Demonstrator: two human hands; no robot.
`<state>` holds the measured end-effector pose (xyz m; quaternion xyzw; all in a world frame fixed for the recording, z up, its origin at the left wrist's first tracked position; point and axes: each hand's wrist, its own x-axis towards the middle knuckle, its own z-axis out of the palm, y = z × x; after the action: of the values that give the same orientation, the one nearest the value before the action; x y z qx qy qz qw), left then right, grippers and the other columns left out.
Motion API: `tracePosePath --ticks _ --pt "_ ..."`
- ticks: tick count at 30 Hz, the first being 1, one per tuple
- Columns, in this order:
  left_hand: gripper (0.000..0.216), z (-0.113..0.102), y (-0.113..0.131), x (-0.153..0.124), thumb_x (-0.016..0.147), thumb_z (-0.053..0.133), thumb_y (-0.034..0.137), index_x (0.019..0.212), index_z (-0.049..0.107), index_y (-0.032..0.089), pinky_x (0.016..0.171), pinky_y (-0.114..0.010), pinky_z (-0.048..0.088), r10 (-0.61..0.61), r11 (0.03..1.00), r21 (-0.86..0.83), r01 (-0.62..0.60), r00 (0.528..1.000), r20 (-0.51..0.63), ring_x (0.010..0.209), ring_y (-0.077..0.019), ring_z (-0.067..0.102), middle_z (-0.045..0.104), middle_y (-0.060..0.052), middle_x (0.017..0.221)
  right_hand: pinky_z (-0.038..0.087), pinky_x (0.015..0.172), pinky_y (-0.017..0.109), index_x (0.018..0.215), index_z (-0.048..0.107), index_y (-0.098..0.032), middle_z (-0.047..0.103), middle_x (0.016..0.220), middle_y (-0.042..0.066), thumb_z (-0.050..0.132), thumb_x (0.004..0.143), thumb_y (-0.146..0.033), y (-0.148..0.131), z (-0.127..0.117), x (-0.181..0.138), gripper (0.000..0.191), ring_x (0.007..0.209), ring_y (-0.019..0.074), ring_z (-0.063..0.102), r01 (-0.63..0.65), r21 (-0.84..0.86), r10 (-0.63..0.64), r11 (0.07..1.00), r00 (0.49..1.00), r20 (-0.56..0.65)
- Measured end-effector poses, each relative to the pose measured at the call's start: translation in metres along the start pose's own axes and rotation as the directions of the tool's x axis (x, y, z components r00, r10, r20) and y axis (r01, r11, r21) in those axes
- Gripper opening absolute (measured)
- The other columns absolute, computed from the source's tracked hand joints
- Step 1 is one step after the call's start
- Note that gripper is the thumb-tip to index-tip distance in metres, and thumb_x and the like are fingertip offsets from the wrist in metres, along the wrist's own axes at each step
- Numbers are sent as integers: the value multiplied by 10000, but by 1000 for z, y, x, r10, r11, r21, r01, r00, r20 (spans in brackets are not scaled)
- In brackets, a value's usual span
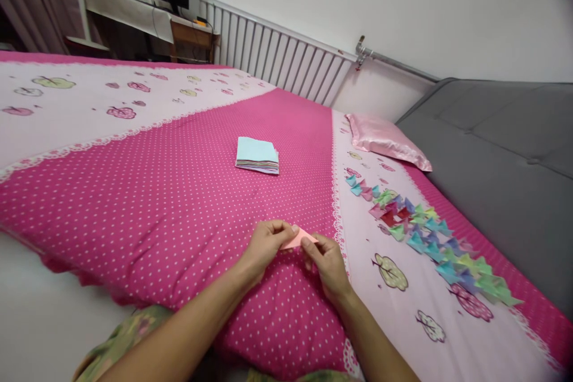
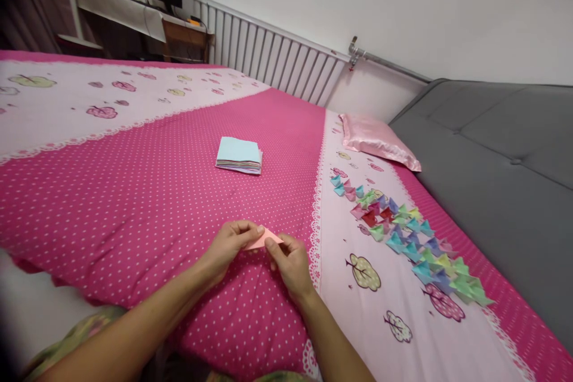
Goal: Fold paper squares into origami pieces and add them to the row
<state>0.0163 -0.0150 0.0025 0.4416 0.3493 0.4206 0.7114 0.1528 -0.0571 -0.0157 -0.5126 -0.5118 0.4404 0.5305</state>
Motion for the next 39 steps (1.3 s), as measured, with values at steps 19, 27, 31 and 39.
tracePosePath --ticks 19,27,31,39 --pt "330 3 -3 -2 697 602 434 571 506 144 454 -207 251 -20 998 57 8 978 207 447 -64 358 472 16 510 233 363 196 444 437 -176 375 375 -63 531 776 -437 -3 1 1 433 357 61 270 -101 220 114 970 993 -43" --pt "338 10 -1 -5 708 598 411 535 483 144 440 -200 231 25 999 30 -29 990 140 420 -51 341 430 42 461 221 351 185 498 468 -168 399 393 -64 532 763 -489 1 0 3 421 341 53 288 -115 218 128 969 991 -46" --pt "346 9 -2 -4 728 583 409 541 451 150 428 -191 221 39 999 4 -39 995 92 402 -43 332 416 55 455 225 369 173 590 519 -152 440 466 -57 543 774 -462 3 0 1 361 372 44 325 -103 227 93 968 994 55" --pt "346 8 -4 -4 762 550 391 544 468 136 408 -193 164 57 995 70 -65 993 108 380 -32 267 380 63 427 212 409 191 581 514 -152 382 471 -69 562 789 -350 2 0 -2 291 413 50 291 -12 135 3 991 998 63"
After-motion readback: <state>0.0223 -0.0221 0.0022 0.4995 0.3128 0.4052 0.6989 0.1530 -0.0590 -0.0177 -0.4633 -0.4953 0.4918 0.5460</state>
